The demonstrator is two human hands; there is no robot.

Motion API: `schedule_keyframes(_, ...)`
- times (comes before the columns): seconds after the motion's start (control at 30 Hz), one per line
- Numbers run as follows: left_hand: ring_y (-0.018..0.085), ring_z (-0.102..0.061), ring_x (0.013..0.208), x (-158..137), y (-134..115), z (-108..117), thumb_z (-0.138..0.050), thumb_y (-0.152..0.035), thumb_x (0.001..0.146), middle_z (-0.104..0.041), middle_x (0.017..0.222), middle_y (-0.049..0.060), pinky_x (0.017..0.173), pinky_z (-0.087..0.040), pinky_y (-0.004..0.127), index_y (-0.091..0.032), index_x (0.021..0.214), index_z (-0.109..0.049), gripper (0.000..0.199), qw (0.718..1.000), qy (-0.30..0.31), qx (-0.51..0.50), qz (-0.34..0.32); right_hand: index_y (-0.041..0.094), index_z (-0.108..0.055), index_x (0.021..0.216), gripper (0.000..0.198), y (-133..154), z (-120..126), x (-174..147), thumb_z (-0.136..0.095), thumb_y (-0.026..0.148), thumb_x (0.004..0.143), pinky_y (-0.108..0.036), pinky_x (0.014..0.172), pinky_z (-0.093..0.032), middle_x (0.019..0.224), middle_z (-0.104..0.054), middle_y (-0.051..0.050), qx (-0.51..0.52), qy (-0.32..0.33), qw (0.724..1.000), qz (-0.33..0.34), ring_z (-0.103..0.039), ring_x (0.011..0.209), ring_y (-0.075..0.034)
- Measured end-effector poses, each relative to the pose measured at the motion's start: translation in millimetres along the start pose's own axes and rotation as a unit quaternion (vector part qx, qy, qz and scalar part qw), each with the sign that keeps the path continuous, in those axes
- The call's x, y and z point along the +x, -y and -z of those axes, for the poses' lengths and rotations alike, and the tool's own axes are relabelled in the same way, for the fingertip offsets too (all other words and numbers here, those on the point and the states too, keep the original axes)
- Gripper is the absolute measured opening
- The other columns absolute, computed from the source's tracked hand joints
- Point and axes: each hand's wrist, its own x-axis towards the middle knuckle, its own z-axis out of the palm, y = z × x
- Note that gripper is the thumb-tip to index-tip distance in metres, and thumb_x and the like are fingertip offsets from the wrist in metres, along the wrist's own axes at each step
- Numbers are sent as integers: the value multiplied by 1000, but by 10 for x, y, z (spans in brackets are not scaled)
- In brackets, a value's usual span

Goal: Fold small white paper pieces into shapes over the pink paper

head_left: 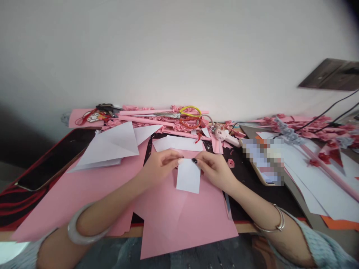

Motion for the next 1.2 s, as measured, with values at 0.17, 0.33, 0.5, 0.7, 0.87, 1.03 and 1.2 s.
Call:
schedule_keyframes(0.17,15,-56,67,-64,-37,-114,-45,-32,86,-63,73,1,58,-43,24,-17,79,-65,26,989,13,136,-50,16,-55,79,14,52,-109,3,-43,11,83,-20,55,-36,66,-54,1,-27,43,998,34,-46,58,-9)
schedule_keyframes(0.33,12,-52,60,-79,-36,-72,-44,-29,86,-62,67,0,52,-37,22,-16,76,-65,27,982,-6,170,-81,17,-54,74,17,28,-52,22,-42,7,81,-20,55,-38,61,-54,2,-28,61,997,22,-49,56,-9)
schedule_keyframes(0.5,14,-54,64,-39,-32,66,-46,-32,86,-61,67,0,56,-39,23,-15,75,-64,27,987,-60,144,-46,17,-53,72,18,-71,103,53,-40,9,82,-23,57,-44,61,-58,1,-39,6,999,-23,-54,53,-10)
schedule_keyframes(0.7,16,-60,72,11,-43,70,-52,-34,83,-65,77,4,65,-47,26,-14,86,-65,24,999,0,-31,27,21,-56,111,31,-38,47,46,-52,17,81,-27,72,-50,107,-61,-6,-16,-19,996,82,-60,82,-14)
schedule_keyframes(0.87,15,-61,69,3,-81,-9,-56,-33,82,-65,75,3,65,-48,26,-14,94,-63,23,991,46,-114,61,21,-63,105,28,-2,-86,12,-61,17,78,-28,73,-51,100,-67,-6,-28,-19,991,130,-62,85,-16)
schedule_keyframes(1.03,17,-63,70,5,-55,-21,-50,-43,84,-65,77,5,66,-49,29,-13,93,-62,33,979,52,-175,86,20,-69,90,17,-14,-96,0,-53,18,84,-26,71,-49,87,-70,-4,-6,-55,993,108,-64,78,-15)
schedule_keyframes(1.2,19,-66,77,-22,-68,-52,-57,-39,82,-68,85,7,70,-50,31,-17,119,-46,45,979,46,-193,46,20,-59,106,24,-12,-113,-6,-49,16,84,-23,57,-44,69,-62,0,85,-59,995,9,-57,62,-11)
